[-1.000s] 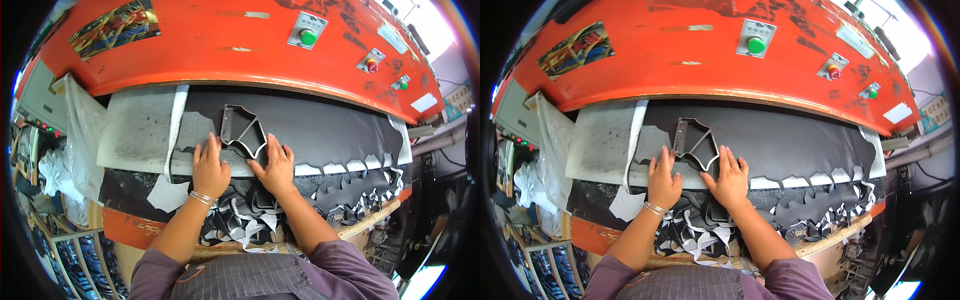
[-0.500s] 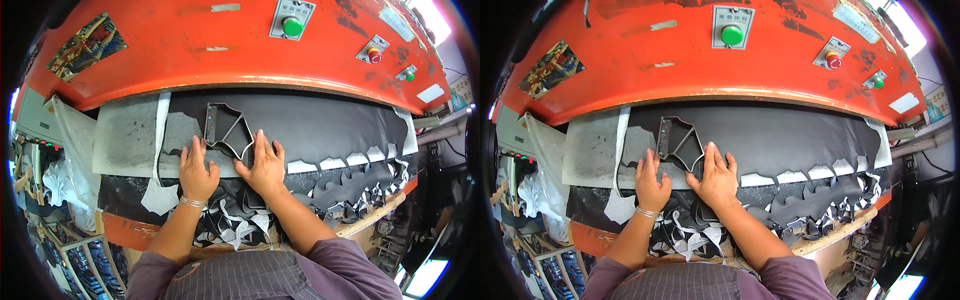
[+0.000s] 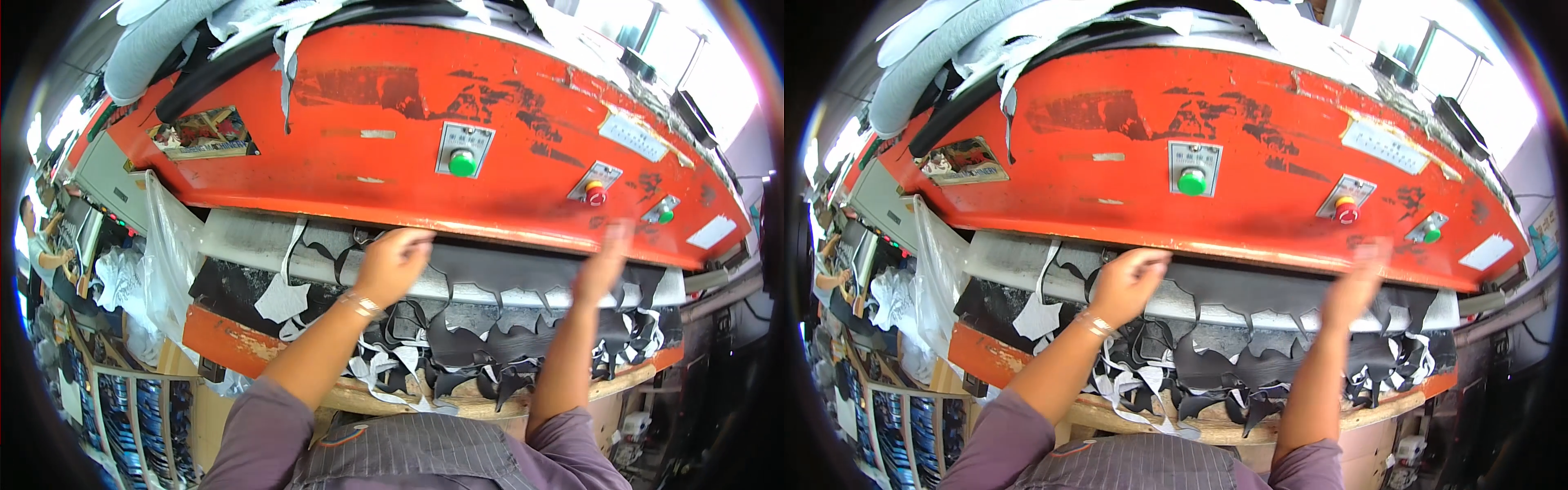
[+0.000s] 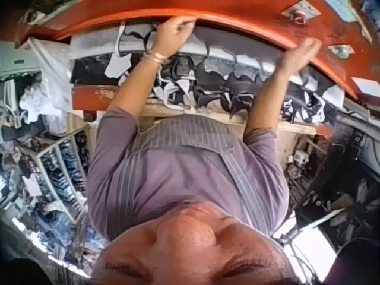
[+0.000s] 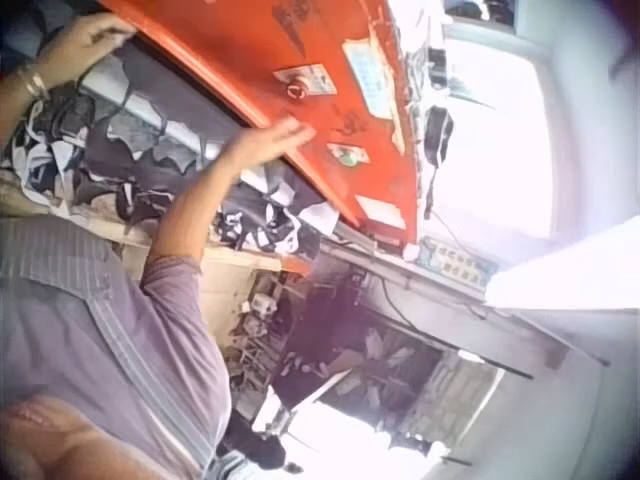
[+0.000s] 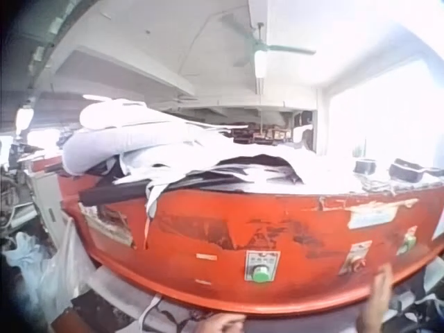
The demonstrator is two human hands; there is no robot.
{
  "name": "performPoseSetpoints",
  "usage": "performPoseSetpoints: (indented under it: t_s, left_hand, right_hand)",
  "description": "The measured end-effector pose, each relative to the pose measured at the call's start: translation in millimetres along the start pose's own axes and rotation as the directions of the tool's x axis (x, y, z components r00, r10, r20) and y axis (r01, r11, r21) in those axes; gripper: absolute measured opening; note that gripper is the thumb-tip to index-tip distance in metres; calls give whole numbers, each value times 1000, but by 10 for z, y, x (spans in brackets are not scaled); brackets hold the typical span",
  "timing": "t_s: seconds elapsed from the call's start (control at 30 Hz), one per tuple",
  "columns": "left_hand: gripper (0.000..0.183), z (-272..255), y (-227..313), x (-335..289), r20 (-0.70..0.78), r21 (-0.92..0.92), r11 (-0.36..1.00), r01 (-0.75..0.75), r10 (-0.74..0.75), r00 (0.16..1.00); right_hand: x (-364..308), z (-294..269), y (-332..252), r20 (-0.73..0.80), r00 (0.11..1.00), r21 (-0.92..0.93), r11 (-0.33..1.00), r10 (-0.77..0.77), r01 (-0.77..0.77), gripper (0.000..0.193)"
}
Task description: Using a metal die and a hydraulic press to cut specific shapes from a sheet of leather for shoe manufacturing.
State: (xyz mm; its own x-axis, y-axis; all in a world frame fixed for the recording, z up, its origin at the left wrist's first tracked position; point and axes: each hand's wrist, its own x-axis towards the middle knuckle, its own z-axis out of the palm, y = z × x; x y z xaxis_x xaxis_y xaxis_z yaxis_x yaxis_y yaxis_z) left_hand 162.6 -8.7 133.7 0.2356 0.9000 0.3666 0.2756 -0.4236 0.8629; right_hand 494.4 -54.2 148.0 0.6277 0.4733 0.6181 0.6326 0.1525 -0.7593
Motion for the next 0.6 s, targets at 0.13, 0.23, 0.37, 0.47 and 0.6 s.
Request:
performPoseSetpoints:
  t_s: [0.13, 0.23, 0.37, 0.47, 0.6]
  left_hand:
    - [21, 411, 1004, 216, 81, -19, 922, -387, 387, 918]
    - [32, 606, 1255, 399, 101, 262, 840, -476, 466, 879]
    - [36, 746, 1187, -15, 292, 465, 729, -502, 409, 864]
    - [31, 666, 1396, -685, 467, 300, 881, -365, 198, 862]
    - [25, 1339, 1887, -1020, 695, 170, 712, -682, 404, 595]
  right_hand:
    - [1070, -806, -143, -583, 805, 48, 984, -111, 170, 57]
    - [1917, -1551, 779, -415, 586, -738, 634, -696, 230, 67]
    - [1440, -1532, 577, -495, 796, -356, 917, -348, 180, 75]
    - [317, -1290, 219, -166, 899, -151, 911, -405, 383, 63]
    - [-851, -1819, 1066, 894, 446, 26, 998, -47, 54, 34]
